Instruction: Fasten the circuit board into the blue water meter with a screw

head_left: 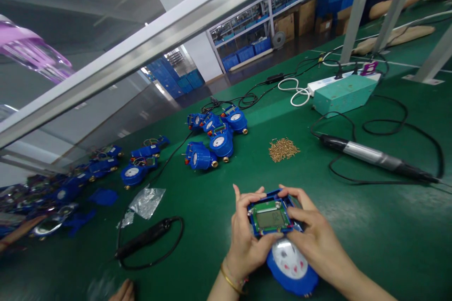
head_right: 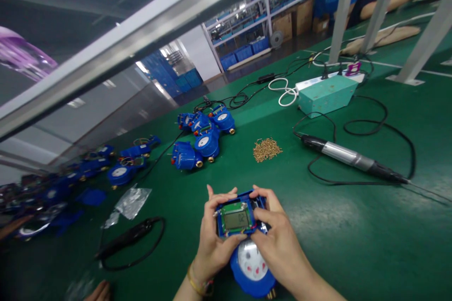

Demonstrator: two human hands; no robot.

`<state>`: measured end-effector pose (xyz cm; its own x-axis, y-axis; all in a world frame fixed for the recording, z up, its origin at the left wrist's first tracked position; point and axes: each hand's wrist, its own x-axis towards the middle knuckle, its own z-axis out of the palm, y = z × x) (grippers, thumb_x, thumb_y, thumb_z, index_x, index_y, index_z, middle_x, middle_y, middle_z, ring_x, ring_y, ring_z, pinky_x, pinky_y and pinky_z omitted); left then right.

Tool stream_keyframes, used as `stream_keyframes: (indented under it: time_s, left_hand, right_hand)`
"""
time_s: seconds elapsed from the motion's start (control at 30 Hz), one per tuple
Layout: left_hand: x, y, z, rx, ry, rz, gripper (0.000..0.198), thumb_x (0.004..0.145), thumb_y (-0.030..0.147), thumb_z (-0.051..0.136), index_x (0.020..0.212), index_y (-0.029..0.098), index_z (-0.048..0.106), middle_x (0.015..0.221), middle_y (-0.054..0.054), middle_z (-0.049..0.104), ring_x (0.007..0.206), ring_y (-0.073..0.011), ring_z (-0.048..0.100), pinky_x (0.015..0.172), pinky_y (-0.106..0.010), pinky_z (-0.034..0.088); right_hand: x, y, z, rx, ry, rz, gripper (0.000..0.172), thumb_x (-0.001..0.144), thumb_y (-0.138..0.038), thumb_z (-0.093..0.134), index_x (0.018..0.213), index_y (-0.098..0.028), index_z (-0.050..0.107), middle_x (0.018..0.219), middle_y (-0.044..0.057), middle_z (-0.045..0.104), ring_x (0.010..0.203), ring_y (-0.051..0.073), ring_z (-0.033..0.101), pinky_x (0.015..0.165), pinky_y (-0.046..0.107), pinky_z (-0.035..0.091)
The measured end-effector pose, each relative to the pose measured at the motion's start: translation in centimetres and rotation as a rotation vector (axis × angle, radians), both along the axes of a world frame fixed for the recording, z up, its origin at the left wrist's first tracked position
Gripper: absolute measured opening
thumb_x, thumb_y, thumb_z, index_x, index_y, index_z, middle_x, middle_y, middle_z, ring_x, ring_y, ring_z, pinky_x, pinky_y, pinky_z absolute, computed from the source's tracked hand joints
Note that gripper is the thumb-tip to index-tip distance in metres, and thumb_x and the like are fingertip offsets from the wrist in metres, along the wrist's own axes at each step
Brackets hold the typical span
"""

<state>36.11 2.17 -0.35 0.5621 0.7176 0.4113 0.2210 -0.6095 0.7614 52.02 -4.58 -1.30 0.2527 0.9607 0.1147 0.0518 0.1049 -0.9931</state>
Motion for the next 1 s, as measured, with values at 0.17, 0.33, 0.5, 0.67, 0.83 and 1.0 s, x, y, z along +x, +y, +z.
stream_keyframes:
  time_s: [0.17, 0.33, 0.5, 0.67, 0.83, 1.0]
  left_hand:
    - [-0.1, -0.3, -0.1, 0.03, -0.027, -0.021, 0.061, 0.081, 0.04, 0.077, 0.13, 0.029, 0.043, 0.122, -0.009, 0.066, 0.129, -0.0366, 0.059, 0.117, -0.075, -0.013]
    - [-0.7, 0.0, 0.0, -0.033, 0.055, -0.078, 0.064, 0.08, 0.042, 0.079, 0.131, 0.033, 0.041, 0.126, -0.005, 0.066, 0.131, -0.034, 0.058, 0.118, -0.074, -0.014]
    - [-0.7, -0.4, -0.7, -0.059, 0.014, 0.076, 0.064, 0.074, 0.05, 0.081, 0.125, 0.033, 0.047, 0.121, -0.003, 0.068, 0.118, -0.0321, 0.064, 0.118, -0.076, -0.009]
    - [0.2, -1.1, -0.6, -0.164, -0.042, 0.217, 0.058, 0.077, 0.047, 0.08, 0.125, 0.03, 0.052, 0.12, -0.003, 0.069, 0.119, -0.0306, 0.064, 0.123, -0.069, -0.008]
    - [0.5, -1.4, 0.8, -0.215, -0.008, 0.248, 0.054, 0.077, 0.04, 0.08, 0.123, 0.028, 0.055, 0.12, -0.003, 0.07, 0.118, -0.0293, 0.066, 0.126, -0.065, -0.001]
    - [0.4, -1.3, 1.1, -0.157, 0.074, 0.213, 0.054, 0.079, 0.039, 0.078, 0.127, 0.031, 0.053, 0.125, -0.003, 0.069, 0.123, -0.0301, 0.063, 0.124, -0.066, -0.011]
  right_hand:
    - [0.2, -0.6, -0.9, 0.0, -0.053, 0.052, 0.016, 0.085, -0.026, 0.061, 0.088, -0.025, 0.076, 0.13, 0.011, 0.045, 0.137, 0.029, 0.039, 0.114, 0.045, 0.037]
    - [0.3, -1.0, -1.5, 0.002, -0.083, 0.027, 0.019, 0.085, -0.025, 0.06, 0.093, -0.026, 0.077, 0.133, 0.011, 0.044, 0.138, 0.03, 0.039, 0.117, 0.047, 0.035]
    - [0.1, -0.8, -1.6, -0.03, -0.15, 0.077, 0.019, 0.084, -0.023, 0.058, 0.09, -0.026, 0.076, 0.138, 0.01, 0.044, 0.139, 0.029, 0.039, 0.117, 0.049, 0.035]
    - [-0.2, -0.5, -0.9, -0.02, -0.122, -0.028, 0.025, 0.089, -0.035, 0.056, 0.076, -0.021, 0.072, 0.131, 0.014, 0.049, 0.132, 0.032, 0.047, 0.11, 0.051, 0.043]
    - [-0.6, -0.4, -0.3, -0.014, -0.081, -0.082, 0.022, 0.088, -0.037, 0.059, 0.084, -0.023, 0.076, 0.13, 0.012, 0.051, 0.126, 0.029, 0.051, 0.106, 0.045, 0.046]
    - [-0.5, -0.4, 0.1, -0.025, -0.041, -0.089, 0.022, 0.086, -0.035, 0.059, 0.079, -0.022, 0.075, 0.131, 0.011, 0.05, 0.119, 0.028, 0.054, 0.101, 0.041, 0.049]
